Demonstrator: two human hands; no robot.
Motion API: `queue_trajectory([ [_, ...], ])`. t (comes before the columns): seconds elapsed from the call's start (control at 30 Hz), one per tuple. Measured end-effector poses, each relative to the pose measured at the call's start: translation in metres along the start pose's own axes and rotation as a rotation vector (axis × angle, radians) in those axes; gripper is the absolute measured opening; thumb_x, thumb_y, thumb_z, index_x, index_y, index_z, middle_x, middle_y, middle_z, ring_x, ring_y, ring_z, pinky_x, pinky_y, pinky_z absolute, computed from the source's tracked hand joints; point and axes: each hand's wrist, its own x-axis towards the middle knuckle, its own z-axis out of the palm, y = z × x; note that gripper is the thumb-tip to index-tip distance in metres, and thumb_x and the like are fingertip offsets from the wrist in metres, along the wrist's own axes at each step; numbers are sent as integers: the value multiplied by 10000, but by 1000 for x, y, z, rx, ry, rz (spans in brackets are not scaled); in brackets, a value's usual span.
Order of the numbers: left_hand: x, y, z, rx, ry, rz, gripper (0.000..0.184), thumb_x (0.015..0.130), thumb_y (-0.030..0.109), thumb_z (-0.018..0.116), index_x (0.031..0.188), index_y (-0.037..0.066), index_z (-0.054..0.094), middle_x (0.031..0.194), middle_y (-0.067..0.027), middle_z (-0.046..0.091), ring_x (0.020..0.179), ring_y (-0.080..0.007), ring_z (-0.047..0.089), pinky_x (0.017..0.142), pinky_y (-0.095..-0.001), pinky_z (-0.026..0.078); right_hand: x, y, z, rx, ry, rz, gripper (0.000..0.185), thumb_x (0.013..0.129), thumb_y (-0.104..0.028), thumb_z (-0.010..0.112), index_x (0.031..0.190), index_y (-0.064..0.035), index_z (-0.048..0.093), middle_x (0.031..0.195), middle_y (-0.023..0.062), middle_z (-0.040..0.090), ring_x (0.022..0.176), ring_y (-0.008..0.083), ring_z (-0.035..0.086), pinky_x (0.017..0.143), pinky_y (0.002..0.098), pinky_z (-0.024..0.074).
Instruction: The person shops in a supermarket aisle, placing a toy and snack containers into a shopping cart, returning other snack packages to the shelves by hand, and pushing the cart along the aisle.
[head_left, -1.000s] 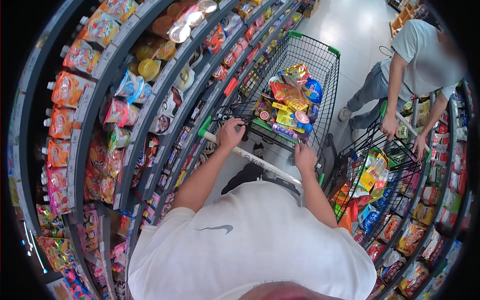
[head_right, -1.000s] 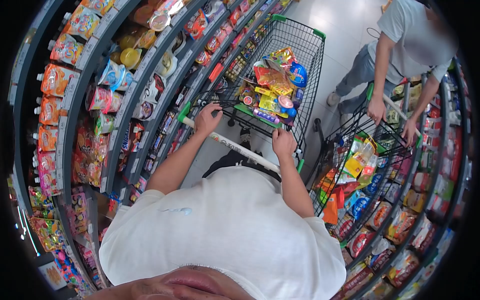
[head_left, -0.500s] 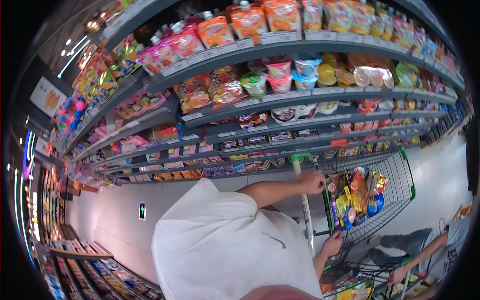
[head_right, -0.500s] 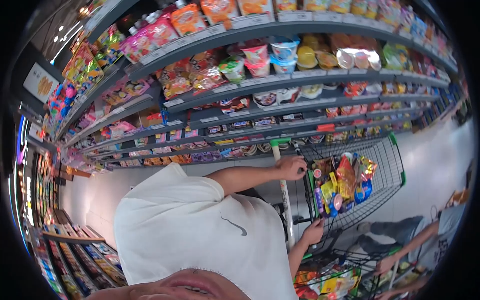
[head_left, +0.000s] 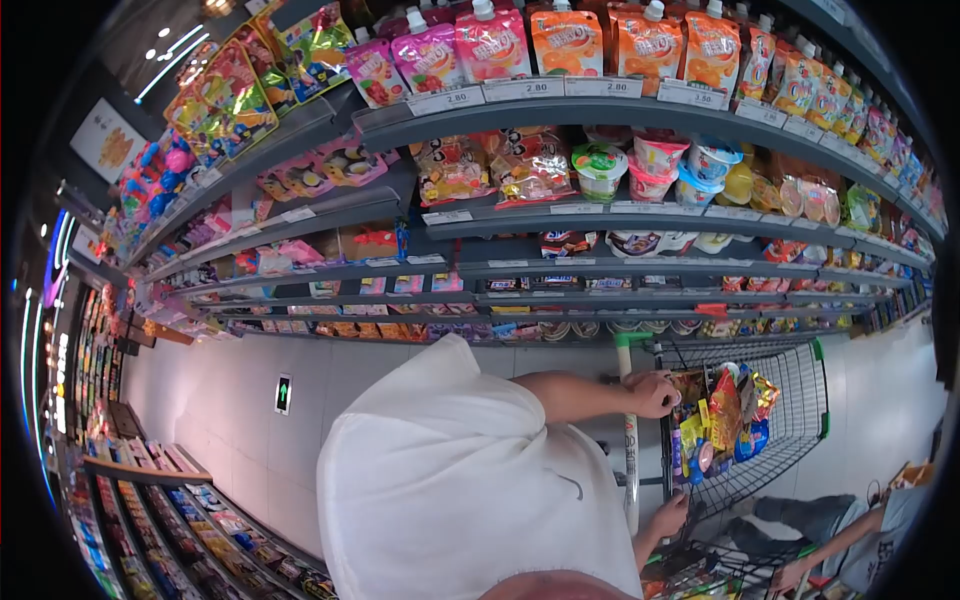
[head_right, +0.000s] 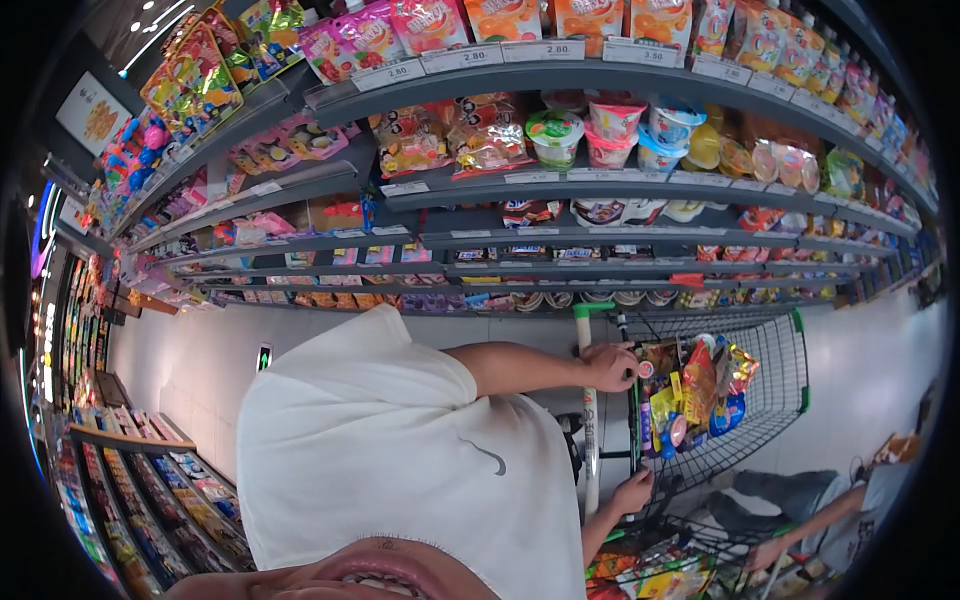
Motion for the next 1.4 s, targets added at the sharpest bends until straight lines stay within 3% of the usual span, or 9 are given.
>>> queue_trajectory([
  [0.07, -4, 19, -37, 46, -188, -17, 91, 767, 204, 671, 816, 142, 715, 949, -100, 708, 1077, -370, 650, 961, -459, 536, -9, 6, 7, -13, -29, 18, 463, 995, -491, 441, 1179, -159, 705, 1067, 163, 724, 983, 425, 667, 796, 558, 498],
  [0.13, -10, 32, -54, 49, -143, -94, 32, 714, 213, 701, 722, 197, 727, 852, -114, 612, 864, -339, 637, 678, -498, 525, -24, 4, 11, 63, -13, 56, 500, 997, -496, 487, 1244, -104, 676, 1102, 207, 709, 1030, 435, 661, 843, 537, 512],
  [0.2, -18, 24, -60, 24, -173, -89, 58, 728, 254, 721, 771, 220, 740, 901, -134, 621, 957, -352, 636, 754, -502, 547, -44, -6, 11, 126, 62, 10, 483, 996, -456, 496, 1202, -64, 690, 1080, 221, 706, 1008, 427, 669, 848, 508, 513],
  [0.3, -33, 3, -62, 100, -245, -112, 150, 799, 320, 727, 914, 225, 745, 1185, -149, 688, 1241, -394, 573, 970, -466, 516, -66, -12, 14, 88, 67, 16, 447, 989, -468, 473, 1180, -136, 704, 1050, 202, 706, 1002, 425, 655, 849, 504, 504],
  [0.47, -54, 1, -93, 141, -251, -36, 183, 828, 289, 713, 972, 179, 741, 1117, -35, 735, 1299, -378, 541, 994, -462, 502, -100, -37, 5, 101, -111, 120, 415, 982, -494, 470, 1156, -204, 711, 1029, 141, 725, 1014, 378, 667, 851, 462, 508],
  [0.67, -79, -10, -113, 108, -243, -32, 159, 835, 241, 705, 972, 165, 729, 1081, -42, 740, 1269, -371, 568, 1016, -449, 492, -124, -37, 17, 211, -212, 130, 381, 956, -477, 549, 1180, -210, 704, 1052, 98, 740, 1030, 321, 685, 876, 406, 507],
  [0.97, -107, -24, -136, 110, -262, -4, 129, 858, 232, 677, 966, 164, 697, 1096, -34, 725, 1308, -380, 532, 948, -476, 515, -141, -9, 60, 527, -265, 168, 335, 905, -327, 694, 1157, -106, 706, 996, 81, 742, 925, 174, 692, 852, 324, 505],
  [1.2, -119, -24, -142, 133, -236, -17, 155, 845, 192, 694, 990, 139, 706, 1185, -16, 710, 1308, -357, 541, 984, -455, 515, -122, -21, 38, 274, -354, 64, 353, 915, -318, 648, 1157, -63, 683, 1056, 155, 735, 1031, 358, 685, 868, 422, 518],
  [1.4, -113, -21, -143, 164, -249, -2, 163, 843, 190, 693, 997, 139, 711, 1210, -23, 705, 1318, -352, 536, 967, -449, 529, -52, -22, 63, 268, -438, -25, 398, 903, -317, 663, 1195, -47, 654, 1070, 186, 727, 1009, 343, 697, 871, 415, 523],
])
